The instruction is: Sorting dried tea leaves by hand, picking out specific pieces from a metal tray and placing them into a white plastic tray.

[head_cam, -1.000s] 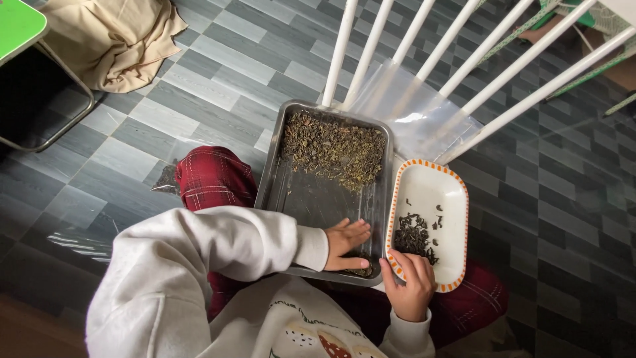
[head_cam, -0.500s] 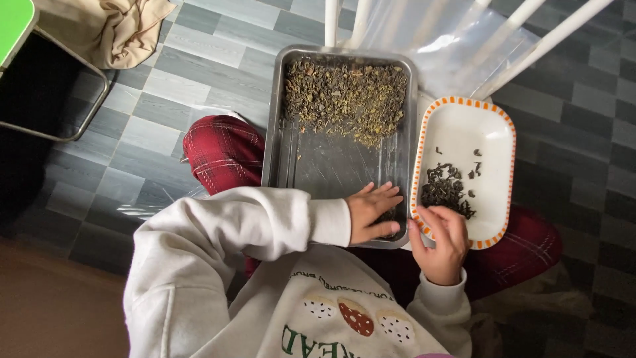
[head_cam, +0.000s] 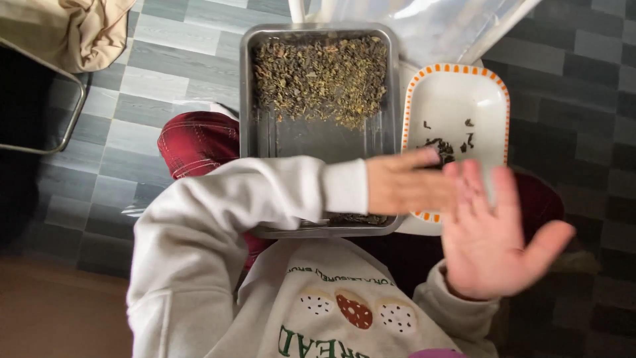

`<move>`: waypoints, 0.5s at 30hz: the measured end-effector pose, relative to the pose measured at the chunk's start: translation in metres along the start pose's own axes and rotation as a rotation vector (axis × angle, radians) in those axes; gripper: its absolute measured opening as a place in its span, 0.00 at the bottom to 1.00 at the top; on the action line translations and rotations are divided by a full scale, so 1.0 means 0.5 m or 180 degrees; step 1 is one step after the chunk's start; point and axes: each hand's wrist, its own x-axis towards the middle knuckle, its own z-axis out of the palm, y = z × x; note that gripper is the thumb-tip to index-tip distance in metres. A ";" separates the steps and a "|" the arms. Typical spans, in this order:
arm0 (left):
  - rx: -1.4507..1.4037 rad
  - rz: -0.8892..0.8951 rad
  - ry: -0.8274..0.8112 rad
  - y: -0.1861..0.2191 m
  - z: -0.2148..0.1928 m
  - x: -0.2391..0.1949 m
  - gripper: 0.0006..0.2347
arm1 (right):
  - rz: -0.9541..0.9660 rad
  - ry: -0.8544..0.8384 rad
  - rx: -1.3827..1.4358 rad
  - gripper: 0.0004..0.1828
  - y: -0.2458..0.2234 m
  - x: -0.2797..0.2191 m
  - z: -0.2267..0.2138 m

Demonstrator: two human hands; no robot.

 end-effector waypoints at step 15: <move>0.1483 0.0050 0.0060 -0.095 -0.095 -0.077 0.20 | 0.0469 0.0112 0.1134 0.51 0.027 0.045 0.023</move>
